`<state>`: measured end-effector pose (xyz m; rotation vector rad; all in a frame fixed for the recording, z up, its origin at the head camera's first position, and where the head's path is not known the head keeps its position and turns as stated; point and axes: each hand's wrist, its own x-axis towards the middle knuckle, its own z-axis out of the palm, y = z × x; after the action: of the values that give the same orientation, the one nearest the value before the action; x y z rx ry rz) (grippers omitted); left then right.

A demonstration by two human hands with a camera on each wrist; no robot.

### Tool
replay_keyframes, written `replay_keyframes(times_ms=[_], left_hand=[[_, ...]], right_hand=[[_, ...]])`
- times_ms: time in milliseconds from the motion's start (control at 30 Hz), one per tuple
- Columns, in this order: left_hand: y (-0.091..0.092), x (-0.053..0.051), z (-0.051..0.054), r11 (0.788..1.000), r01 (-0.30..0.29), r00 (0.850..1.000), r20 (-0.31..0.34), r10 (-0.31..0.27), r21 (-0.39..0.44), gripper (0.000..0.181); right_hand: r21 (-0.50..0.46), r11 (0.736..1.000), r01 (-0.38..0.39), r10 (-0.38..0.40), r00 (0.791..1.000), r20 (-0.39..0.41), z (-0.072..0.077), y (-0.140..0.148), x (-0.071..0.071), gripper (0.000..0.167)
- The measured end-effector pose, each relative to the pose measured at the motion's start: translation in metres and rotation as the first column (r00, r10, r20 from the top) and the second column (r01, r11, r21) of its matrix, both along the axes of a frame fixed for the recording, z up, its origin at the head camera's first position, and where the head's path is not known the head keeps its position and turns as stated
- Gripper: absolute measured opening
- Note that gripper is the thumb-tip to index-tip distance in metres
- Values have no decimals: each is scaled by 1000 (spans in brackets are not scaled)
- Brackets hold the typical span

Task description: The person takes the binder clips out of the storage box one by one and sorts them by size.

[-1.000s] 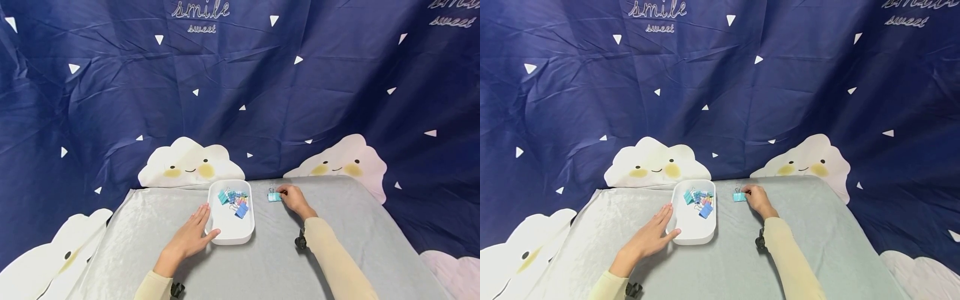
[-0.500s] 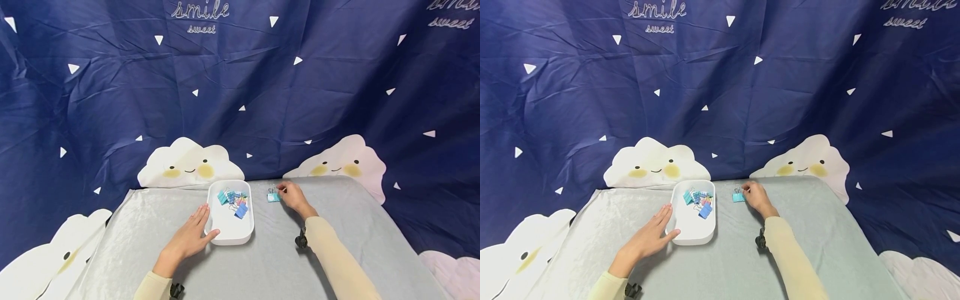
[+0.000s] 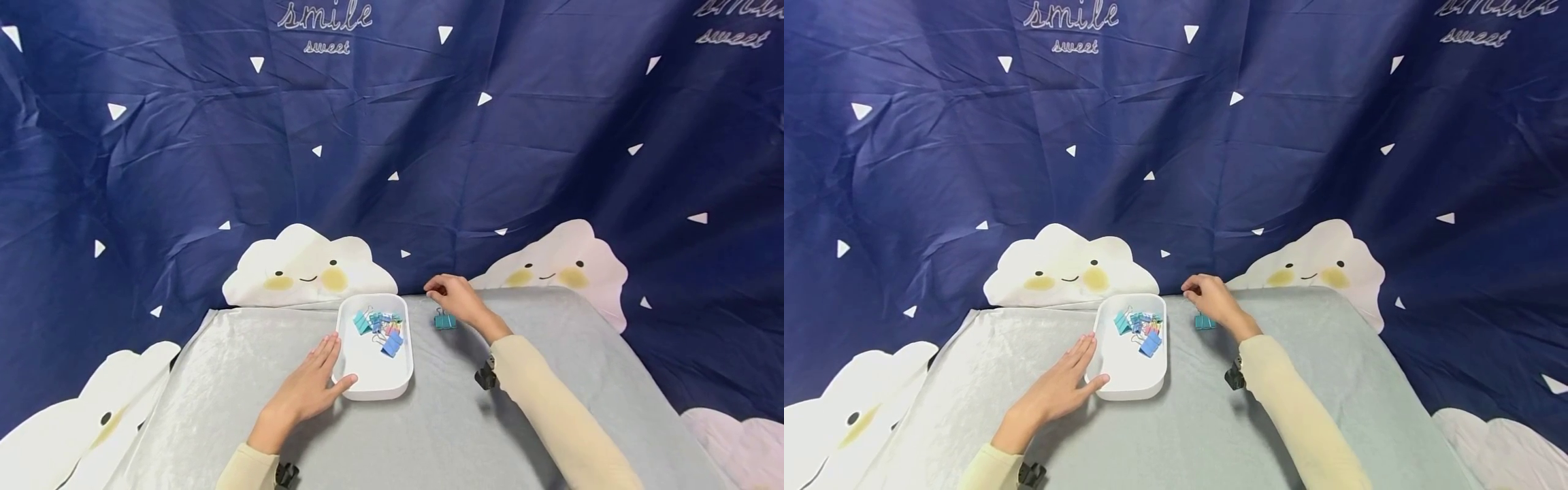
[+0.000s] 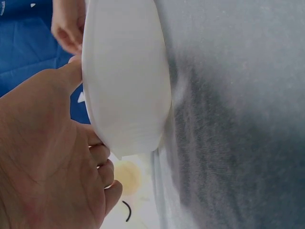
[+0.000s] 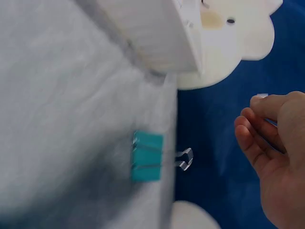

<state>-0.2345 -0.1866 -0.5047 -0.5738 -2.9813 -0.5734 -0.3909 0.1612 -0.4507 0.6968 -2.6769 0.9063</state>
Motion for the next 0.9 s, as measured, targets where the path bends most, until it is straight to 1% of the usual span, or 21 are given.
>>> replay_keyframes(times_ms=[167, 400, 533, 667, 800, 900], left_hand=[[-1, -2, 0, 1000, -9, 1000, 12, 9, -12, 91], [-1, -2, 0, 1000, -14, 999, 33, 15, -27, 92], [-2, -3, 0, 999, -16, 999, 37, 17, -30, 92], [-2, -4, 0, 999, -21, 999, 39, 23, -41, 92], [-2, -4, -1, 999, -15, 999, 31, 16, -34, 92], [-3, -5, -1, 999, -15, 999, 34, 16, -38, 93]], right_hand=[[23, 997, -70, 69, 997, 39, 16, -28, 1, 11], [68, 990, -121, 116, 991, 71, 26, -67, 2, 17], [88, 988, -130, 123, 989, 81, 28, -87, -1, 21], [107, 987, -118, 107, 989, 105, 26, -103, -6, 22], [160, 981, -109, 88, 987, 131, 22, -118, -9, 23], [221, 969, -114, 81, 985, 153, 18, -128, -9, 24]])
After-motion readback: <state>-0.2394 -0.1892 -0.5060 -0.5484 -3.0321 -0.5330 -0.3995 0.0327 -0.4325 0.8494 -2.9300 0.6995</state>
